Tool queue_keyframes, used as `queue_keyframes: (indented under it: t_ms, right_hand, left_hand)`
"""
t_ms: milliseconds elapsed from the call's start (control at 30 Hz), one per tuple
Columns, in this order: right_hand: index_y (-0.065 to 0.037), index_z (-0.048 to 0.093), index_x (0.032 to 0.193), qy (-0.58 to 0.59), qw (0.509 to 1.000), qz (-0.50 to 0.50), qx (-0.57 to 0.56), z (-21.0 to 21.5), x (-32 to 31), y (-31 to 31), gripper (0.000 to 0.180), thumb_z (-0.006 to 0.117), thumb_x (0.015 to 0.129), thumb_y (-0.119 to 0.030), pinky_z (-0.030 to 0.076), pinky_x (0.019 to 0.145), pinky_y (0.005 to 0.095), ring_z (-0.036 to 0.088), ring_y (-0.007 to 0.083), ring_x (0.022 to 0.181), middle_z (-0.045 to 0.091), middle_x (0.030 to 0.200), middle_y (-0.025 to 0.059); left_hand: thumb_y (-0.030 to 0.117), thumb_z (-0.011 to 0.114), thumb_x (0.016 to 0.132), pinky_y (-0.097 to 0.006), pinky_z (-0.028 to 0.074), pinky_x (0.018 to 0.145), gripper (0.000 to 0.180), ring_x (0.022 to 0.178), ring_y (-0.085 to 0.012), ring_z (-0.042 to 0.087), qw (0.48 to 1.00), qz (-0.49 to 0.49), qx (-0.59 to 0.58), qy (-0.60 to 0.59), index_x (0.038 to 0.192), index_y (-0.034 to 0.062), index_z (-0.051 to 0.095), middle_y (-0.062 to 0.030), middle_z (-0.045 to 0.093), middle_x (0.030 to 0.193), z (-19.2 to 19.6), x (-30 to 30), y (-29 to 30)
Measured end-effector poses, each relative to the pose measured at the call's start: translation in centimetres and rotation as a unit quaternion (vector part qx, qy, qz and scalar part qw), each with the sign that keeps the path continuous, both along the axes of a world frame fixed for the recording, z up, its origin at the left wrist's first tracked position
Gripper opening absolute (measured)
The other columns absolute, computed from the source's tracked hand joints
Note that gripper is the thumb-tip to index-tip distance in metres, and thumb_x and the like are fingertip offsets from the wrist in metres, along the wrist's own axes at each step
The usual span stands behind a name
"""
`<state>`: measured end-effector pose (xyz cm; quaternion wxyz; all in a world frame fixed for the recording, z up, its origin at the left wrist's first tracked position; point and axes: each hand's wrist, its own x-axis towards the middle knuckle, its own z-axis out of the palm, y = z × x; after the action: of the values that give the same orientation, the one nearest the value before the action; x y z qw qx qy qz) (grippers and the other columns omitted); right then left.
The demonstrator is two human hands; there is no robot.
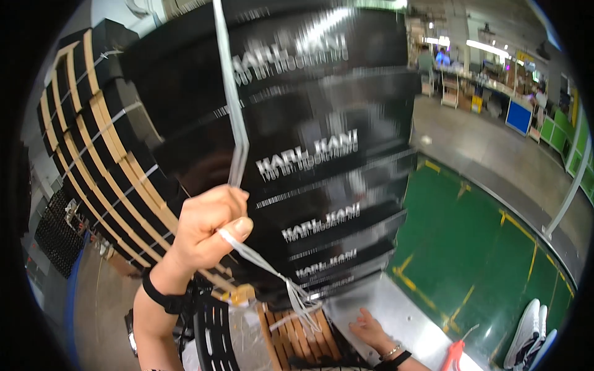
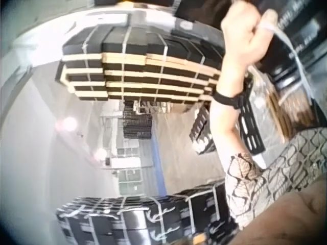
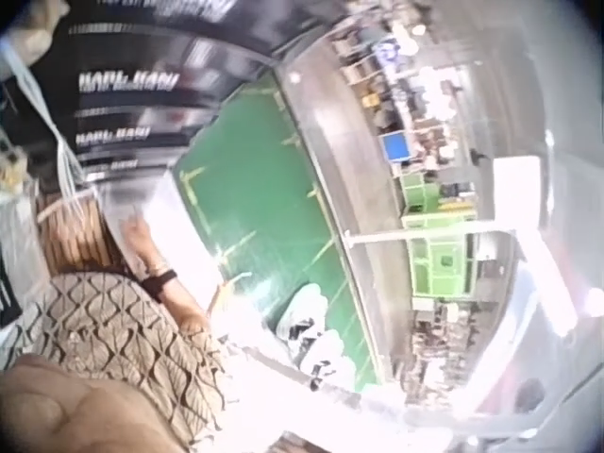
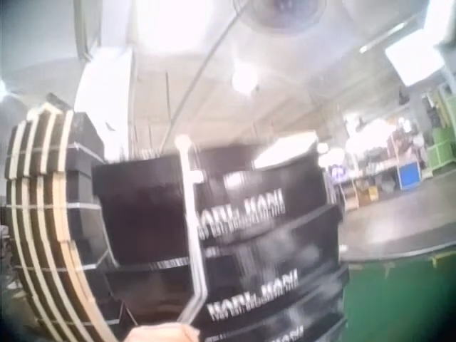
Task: Checking shoe labels and placing boxes on a conveyor belt in a factory.
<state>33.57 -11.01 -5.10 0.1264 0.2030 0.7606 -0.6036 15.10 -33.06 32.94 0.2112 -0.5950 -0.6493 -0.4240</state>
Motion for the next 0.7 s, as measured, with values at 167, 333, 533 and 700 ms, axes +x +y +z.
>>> queue_keyframes:
  t_ms: [167,333,533,700]
  right_hand:
    - [-0.012,-0.001,0.142,0.070,0.910,-0.176,-0.368,8.0,-4.0,0.7,0.085,0.060,0.084,-0.025,0.048,0.076,0.0404,0.055,0.0215,0.095,0.046,0.113,0.0087]
    - [-0.001,0.040,0.124,0.230,0.941,-0.244,-0.054,10.6,-7.0,3.9,0.050,0.058,0.078,-0.007,0.042,0.056,0.0219,0.049,0.0089,0.069,0.049,0.092,0.0038]
    - [0.001,0.044,0.121,0.572,0.740,-0.161,0.315,30.6,-10.4,6.0,0.050,0.061,0.073,-0.002,0.042,0.085,0.0311,0.049,0.0186,0.096,0.047,0.112,0.0103]
    - [-0.002,0.042,0.125,0.667,0.434,-0.104,0.597,45.6,-14.0,2.6,0.058,0.062,0.071,-0.001,0.030,0.102,0.0401,0.039,0.0325,0.122,0.044,0.128,0.0151]
  left_hand:
    - [0.008,0.068,0.062,-0.034,0.029,0.042,0.035,0.044,-0.0228,0.037,0.950,0.178,0.000,0.257,0.047,0.0054,0.037,-0.0069,0.037,0.051,5.0,2.2,-6.4]
    - [0.009,0.061,0.077,-0.042,0.033,0.053,0.028,0.057,-0.0325,0.042,0.699,0.587,0.002,0.408,0.058,0.0000,0.042,-0.0143,0.040,0.062,7.9,1.0,-22.2]
    - [0.033,0.055,0.082,-0.047,0.046,0.070,0.039,0.080,-0.0402,0.059,0.495,0.863,-0.073,-0.076,0.076,-0.0054,0.059,-0.0287,0.059,0.082,-4.2,2.0,-43.1]
    - [0.030,0.067,0.064,-0.039,0.050,0.074,0.036,0.084,-0.0331,0.063,0.449,0.814,-0.198,-0.312,0.075,-0.0037,0.066,-0.0257,0.062,0.081,-23.4,6.8,-47.1]
